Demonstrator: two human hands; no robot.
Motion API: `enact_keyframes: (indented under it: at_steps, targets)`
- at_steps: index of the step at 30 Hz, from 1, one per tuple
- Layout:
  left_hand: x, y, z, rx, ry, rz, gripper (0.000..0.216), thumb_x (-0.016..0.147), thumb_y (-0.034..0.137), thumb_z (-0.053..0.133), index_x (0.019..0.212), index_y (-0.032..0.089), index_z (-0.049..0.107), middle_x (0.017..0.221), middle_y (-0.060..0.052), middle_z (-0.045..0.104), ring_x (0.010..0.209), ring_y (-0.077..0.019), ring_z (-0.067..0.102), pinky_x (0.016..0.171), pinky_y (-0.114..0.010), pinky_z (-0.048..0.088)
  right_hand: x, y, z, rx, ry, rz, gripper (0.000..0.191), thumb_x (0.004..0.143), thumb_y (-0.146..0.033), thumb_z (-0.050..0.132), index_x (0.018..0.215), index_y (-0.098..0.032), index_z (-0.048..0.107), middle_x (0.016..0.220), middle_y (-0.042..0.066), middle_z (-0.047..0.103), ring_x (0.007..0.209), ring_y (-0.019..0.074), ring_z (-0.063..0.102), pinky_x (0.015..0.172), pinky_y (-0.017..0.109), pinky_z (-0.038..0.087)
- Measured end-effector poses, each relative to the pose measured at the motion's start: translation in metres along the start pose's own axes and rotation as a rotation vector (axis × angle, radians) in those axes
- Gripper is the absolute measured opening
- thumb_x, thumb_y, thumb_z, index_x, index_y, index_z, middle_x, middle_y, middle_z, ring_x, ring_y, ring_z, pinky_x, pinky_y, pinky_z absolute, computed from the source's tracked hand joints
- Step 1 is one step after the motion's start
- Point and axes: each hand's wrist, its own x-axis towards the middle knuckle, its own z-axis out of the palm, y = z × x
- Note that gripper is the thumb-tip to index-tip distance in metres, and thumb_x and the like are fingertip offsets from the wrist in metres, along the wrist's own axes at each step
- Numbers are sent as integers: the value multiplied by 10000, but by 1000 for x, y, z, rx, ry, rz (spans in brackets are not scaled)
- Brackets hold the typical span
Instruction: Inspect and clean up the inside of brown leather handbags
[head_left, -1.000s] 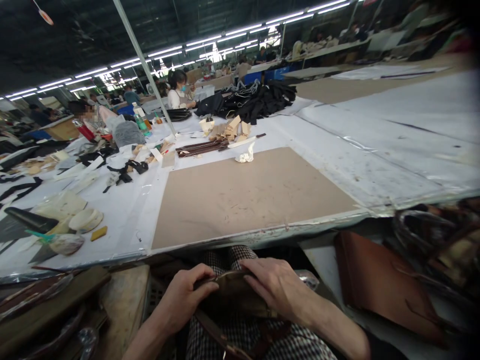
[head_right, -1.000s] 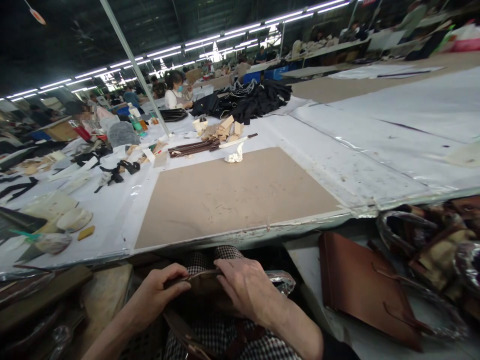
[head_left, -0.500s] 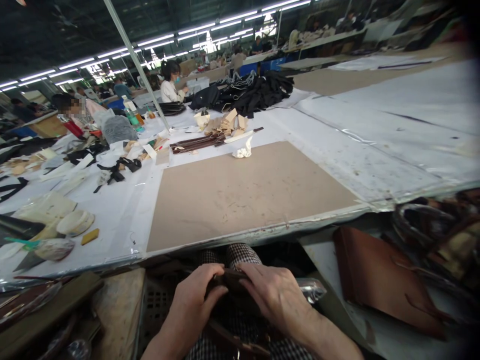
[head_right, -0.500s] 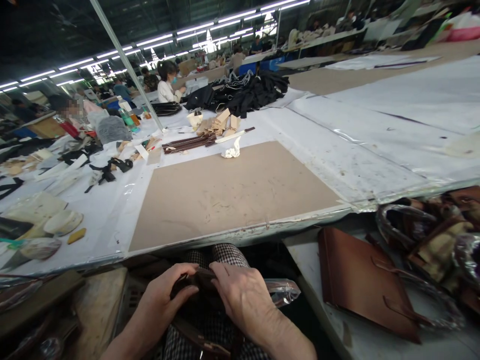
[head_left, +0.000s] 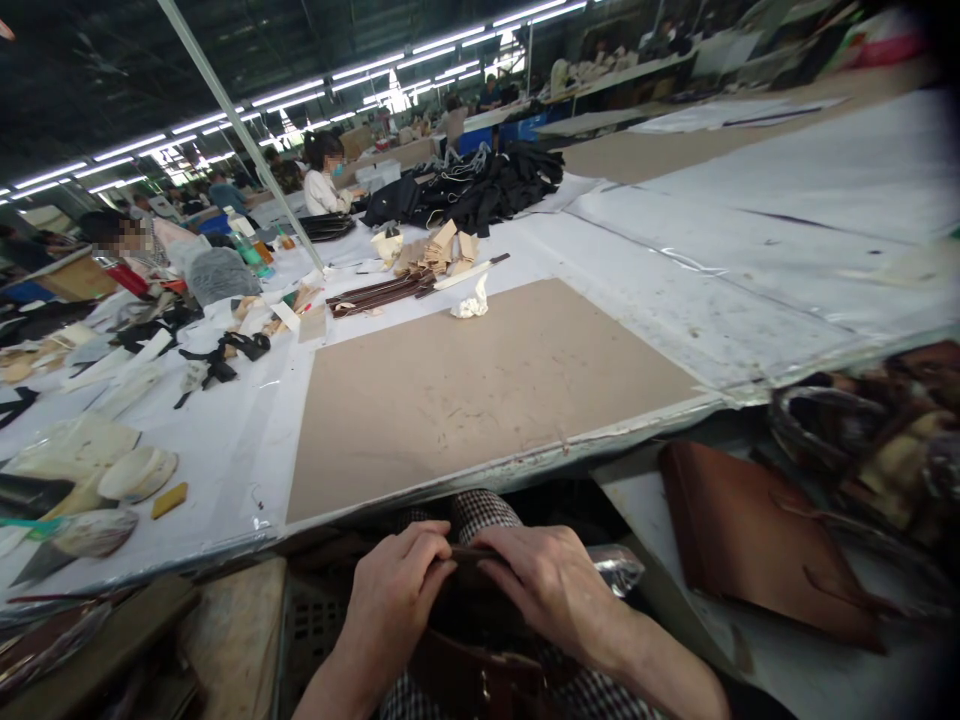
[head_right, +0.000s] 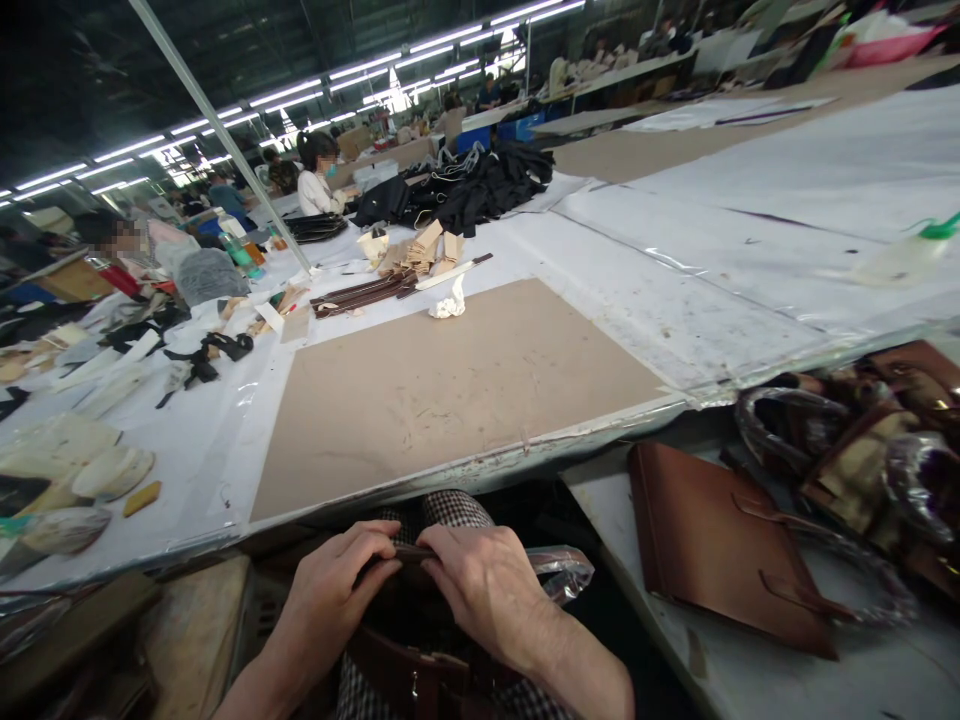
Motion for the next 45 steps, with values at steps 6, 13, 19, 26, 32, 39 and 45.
enact_keyframes:
  at_steps: [6, 13, 19, 26, 32, 39, 45]
  targets:
    - [2, -1, 4, 15, 48, 51, 130, 939, 109, 597, 887, 227, 600, 1174, -37, 731, 970, -231, 716, 851, -372, 572, 1, 1, 1, -5, 61, -43, 190, 989, -194, 581, 1168, -256, 589, 969, -7, 739, 849, 205, 701, 723, 302, 442]
    - [4, -6, 5, -27, 27, 76, 176, 870, 56, 611, 853, 225, 564, 1182, -39, 720, 997, -225, 707, 851, -355, 554, 3, -3, 2, -33, 55, -75, 130, 1006, -167, 533, 1071, -240, 618, 925, 1, 704, 811, 188, 669, 716, 293, 434]
    - [5, -5, 2, -65, -26, 104, 182, 852, 48, 584, 835, 226, 550, 1224, -51, 711, 1082, -223, 689, 911, -351, 537, 4, -2, 4, 1, 86, -79, 168, 1017, -180, 523, 1096, -244, 657, 965, 15, 719, 868, 182, 681, 775, 282, 464]
    - [7, -2, -4, -129, -68, 149, 189, 835, 37, 568, 843, 223, 541, 1408, -74, 616, 1240, -224, 617, 1033, -357, 500, 7, -5, 5, -30, 82, -23, 160, 980, -183, 587, 1089, -246, 687, 1014, 20, 739, 889, 190, 703, 777, 278, 497]
    - [10, 0, -7, -164, -123, 131, 202, 808, 21, 564, 818, 221, 543, 1515, -56, 523, 1273, -214, 583, 1092, -360, 459, 12, -6, 4, -111, 28, 26, 163, 970, -162, 600, 1092, -234, 680, 1051, 47, 737, 938, 215, 712, 748, 284, 499]
    - [9, -1, 2, -240, -22, 37, 171, 860, 54, 563, 813, 218, 559, 1464, -85, 550, 1263, -226, 586, 1056, -356, 455, 18, 1, -5, -21, -10, 171, 277, 912, -192, 662, 1175, -209, 576, 1006, 37, 771, 912, 229, 732, 716, 275, 474]
    - [7, 3, 7, -327, 54, -106, 143, 881, 97, 588, 807, 215, 553, 1040, -39, 677, 988, -184, 659, 869, -298, 490, 18, 4, -11, 68, -52, 87, 180, 956, -260, 656, 1120, -321, 702, 1002, -36, 783, 952, 199, 728, 796, 271, 466]
